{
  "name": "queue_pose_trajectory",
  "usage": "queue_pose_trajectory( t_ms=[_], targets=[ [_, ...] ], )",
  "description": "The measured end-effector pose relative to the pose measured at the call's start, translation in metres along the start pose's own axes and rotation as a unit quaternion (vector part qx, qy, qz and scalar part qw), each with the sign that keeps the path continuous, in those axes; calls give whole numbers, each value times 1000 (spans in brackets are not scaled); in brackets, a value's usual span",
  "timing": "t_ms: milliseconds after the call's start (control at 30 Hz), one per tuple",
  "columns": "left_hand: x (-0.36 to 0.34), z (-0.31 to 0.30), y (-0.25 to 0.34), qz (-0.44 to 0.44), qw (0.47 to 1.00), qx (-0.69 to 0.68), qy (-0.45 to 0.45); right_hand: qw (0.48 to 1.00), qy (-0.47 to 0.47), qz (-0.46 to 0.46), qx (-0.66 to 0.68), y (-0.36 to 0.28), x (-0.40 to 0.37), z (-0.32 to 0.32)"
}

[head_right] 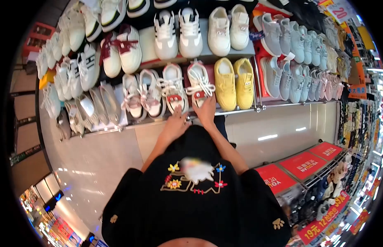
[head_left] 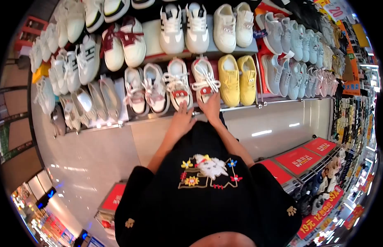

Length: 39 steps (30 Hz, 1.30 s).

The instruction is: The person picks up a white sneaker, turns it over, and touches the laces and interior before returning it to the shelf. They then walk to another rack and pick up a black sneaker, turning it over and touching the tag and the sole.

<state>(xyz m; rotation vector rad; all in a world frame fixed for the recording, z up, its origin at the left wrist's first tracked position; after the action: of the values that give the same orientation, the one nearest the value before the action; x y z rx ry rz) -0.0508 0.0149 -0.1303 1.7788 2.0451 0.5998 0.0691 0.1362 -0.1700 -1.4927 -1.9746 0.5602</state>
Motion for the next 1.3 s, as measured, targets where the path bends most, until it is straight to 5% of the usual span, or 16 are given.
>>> queue_pose_trajectory(
  t_ms=[100, 200, 367, 433, 567, 633, 733, 933, 1100, 1133, 1300],
  targets=[
    [6, -15, 1, -7, 999, -15, -30, 996, -54, 72, 28, -3, 10, -14],
    [5, -27, 0, -2, 995, -84, 48, 991, -44, 102, 73, 1, 14, -37],
    [14, -46, 16, -49, 970, -232, 55, 914, -121, 306, 238, -14, 5, -102],
    [15, -41, 22, -140, 899, -415, 18, 850, -163, 356, 352, -18, -9, -122],
    [17, -27, 23, -185, 832, -523, -27, 780, -178, 394, 451, -46, -21, -154],
    [25, -37, 33, -233, 732, -638, -53, 784, -192, 384, 448, -63, -17, -167],
    [38, -64, 51, -212, 720, -660, -23, 793, -216, 360, 441, -75, -4, -180],
    [80, -127, 71, -142, 726, -667, 88, 886, -244, 113, 378, -110, 61, -212],
    [138, -184, 110, -61, 663, -689, 286, 920, -90, -7, 381, -159, 122, -250],
    [149, -195, 120, -55, 630, -702, 327, 898, -75, 28, 432, -169, 130, -259],
    [158, -230, 166, 19, 551, -738, 390, 865, 84, -75, 489, -209, 172, -283]
  ],
)
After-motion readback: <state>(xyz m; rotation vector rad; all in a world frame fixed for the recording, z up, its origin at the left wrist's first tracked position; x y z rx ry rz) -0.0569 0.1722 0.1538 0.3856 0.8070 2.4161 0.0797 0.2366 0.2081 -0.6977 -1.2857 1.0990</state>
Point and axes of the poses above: each hand's wrist, its own x-axis towards the middle knuckle, its own z-axis out of the palm, y = z × x, the point moved 1 cm from there along x, towards the middle knuckle, and after that the axes turned 9 degrees about y, right-handed, at the moved point
